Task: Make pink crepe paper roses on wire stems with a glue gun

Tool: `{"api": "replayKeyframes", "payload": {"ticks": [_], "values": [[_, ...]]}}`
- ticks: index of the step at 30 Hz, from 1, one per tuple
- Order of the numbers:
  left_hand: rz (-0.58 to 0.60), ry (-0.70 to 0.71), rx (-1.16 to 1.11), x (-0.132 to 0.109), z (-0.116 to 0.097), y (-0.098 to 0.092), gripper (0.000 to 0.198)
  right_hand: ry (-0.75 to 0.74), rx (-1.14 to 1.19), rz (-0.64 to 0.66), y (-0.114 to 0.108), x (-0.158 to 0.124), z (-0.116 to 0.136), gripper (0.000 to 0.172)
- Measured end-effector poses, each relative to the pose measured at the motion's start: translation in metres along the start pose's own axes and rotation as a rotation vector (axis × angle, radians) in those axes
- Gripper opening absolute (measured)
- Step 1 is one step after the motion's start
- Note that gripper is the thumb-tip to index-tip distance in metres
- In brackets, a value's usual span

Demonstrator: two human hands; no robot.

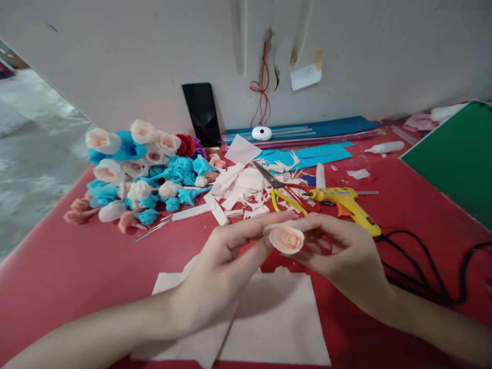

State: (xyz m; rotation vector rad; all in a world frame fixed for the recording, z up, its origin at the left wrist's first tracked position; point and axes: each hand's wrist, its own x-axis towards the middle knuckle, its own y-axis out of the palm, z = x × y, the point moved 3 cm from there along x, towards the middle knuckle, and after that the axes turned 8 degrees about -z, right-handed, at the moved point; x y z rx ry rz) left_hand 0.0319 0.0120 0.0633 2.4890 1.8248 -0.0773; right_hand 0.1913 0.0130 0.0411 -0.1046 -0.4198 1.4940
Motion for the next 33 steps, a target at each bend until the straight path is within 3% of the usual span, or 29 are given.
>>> {"api": "replayKeyframes", "payload": {"ticks": [5,9,17,23,28,33], "values": [[0.021,0.048,0.049,0.0,-0.004,0.001,0.031,0.025,-0.007,-0.01,0.0,0.003,0.002,0.013],[0.025,0.116,0.137,0.002,-0.006,0.003,0.034,0.104,0.03,0.008,0.003,0.005,0.003,0.021],[0.01,0.214,0.295,0.006,-0.008,0.005,0.015,0.226,0.114,0.091,0.007,0.003,-0.004,0.022],[0.008,0.254,0.385,0.007,-0.008,0.004,0.01,0.21,0.052,0.106,0.006,0.003,-0.003,0.025],[0.003,0.199,0.355,0.01,-0.005,0.0,0.011,0.217,0.1,0.142,0.006,0.003,-0.001,0.024],[-0.025,0.138,0.247,0.011,-0.006,-0.004,0.015,0.336,0.223,0.252,0.002,0.002,-0.001,0.028]]}}
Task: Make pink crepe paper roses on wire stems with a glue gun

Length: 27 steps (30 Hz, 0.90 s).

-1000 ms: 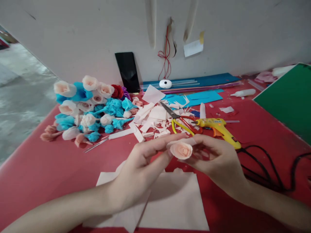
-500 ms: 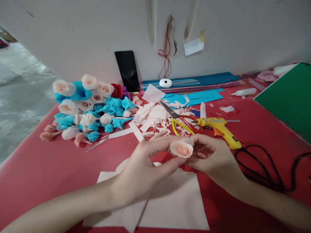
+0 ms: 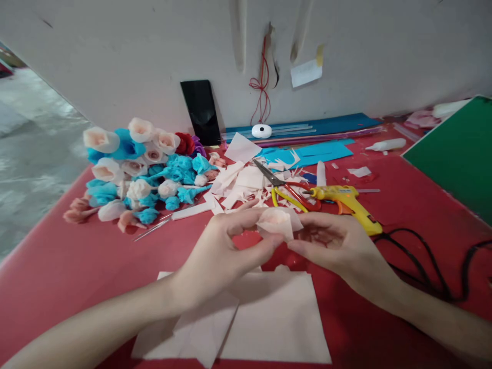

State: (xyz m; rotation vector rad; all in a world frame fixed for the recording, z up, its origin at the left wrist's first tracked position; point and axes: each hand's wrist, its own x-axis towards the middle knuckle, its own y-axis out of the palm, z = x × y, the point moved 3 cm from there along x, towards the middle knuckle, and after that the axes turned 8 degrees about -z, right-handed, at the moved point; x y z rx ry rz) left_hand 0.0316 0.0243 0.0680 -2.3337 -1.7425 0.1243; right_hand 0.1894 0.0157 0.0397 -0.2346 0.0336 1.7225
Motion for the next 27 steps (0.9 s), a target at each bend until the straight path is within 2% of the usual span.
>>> {"api": "replayKeyframes", "payload": {"ticks": [6,12,16,19,23,27], "values": [[0.015,-0.013,-0.046,0.0,-0.002,-0.001,0.021,0.061,0.032,0.037,-0.001,-0.001,0.002,0.022],[0.0,-0.032,-0.023,0.0,0.001,-0.003,0.033,-0.049,-0.057,-0.026,-0.003,-0.001,0.005,0.023],[0.085,0.092,-0.106,0.0,0.0,-0.011,0.036,-0.042,-0.057,0.005,-0.006,-0.002,0.008,0.025],[0.141,0.134,-0.155,0.005,0.004,-0.018,0.039,-0.033,-0.039,0.02,-0.011,-0.003,0.011,0.021],[0.153,0.22,-0.063,0.012,0.01,-0.02,0.046,0.024,0.031,0.084,-0.015,-0.002,0.015,0.018],[0.177,0.442,0.087,0.012,0.01,-0.011,0.055,0.086,0.038,0.197,-0.013,-0.001,0.018,0.011]]}}
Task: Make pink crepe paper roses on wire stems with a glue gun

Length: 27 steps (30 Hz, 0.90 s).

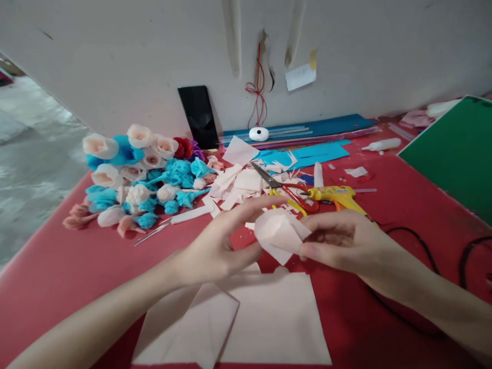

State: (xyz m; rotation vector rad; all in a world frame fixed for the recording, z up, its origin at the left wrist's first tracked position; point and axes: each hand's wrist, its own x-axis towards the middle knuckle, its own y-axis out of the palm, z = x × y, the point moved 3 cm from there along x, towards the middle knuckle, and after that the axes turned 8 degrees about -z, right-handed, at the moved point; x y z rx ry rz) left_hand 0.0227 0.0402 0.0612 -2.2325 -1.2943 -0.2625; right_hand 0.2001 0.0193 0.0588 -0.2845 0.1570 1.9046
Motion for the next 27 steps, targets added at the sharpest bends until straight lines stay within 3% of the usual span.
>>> {"api": "replayKeyframes", "payload": {"ticks": [4,8,14,27], "values": [[0.015,0.241,0.142,-0.001,-0.006,0.006,0.049,0.032,-0.078,0.091,0.002,0.0,-0.005,0.013],[0.015,0.417,0.21,-0.001,-0.012,0.008,0.026,-0.008,-0.13,0.101,0.001,0.001,-0.013,0.016],[0.092,0.509,0.305,-0.001,-0.019,0.009,0.019,-0.052,-0.25,0.074,0.001,-0.004,-0.012,0.011],[0.092,0.553,0.351,0.001,-0.024,0.004,0.013,-0.171,-0.446,0.027,-0.001,-0.01,0.001,0.018]]}}
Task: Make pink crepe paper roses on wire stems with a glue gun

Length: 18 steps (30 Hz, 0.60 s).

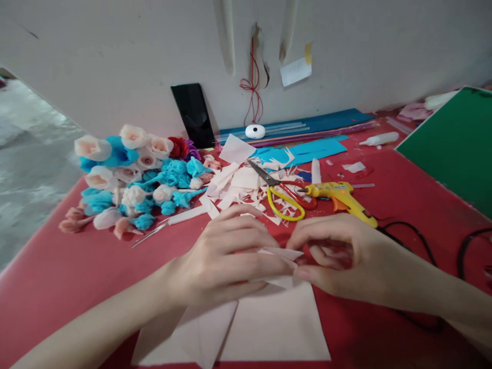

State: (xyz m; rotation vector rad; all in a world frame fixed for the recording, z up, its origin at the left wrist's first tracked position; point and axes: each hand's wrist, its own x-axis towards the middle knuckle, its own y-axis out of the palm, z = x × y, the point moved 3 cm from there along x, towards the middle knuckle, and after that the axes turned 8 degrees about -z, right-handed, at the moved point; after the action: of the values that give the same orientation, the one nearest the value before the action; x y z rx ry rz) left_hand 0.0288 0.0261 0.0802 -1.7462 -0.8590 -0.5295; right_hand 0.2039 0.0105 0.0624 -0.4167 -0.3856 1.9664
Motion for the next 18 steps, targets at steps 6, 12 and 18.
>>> {"api": "replayKeyframes", "payload": {"ticks": [6,12,18], "values": [[0.008,0.007,0.103,-0.0014,-0.0024,0.0006,0.011,-0.043,0.073,-0.05,0.0029,0.0022,0.0007,0.008],[-0.011,0.022,0.146,-0.0036,-0.0033,0.0034,0.014,-0.156,-0.053,-0.141,0.0006,-0.001,0.0039,0.004],[-0.031,0.031,0.217,-0.0028,-0.0034,0.0036,0.009,-0.173,-0.123,-0.154,0.0018,-0.0016,0.0063,0.003]]}}
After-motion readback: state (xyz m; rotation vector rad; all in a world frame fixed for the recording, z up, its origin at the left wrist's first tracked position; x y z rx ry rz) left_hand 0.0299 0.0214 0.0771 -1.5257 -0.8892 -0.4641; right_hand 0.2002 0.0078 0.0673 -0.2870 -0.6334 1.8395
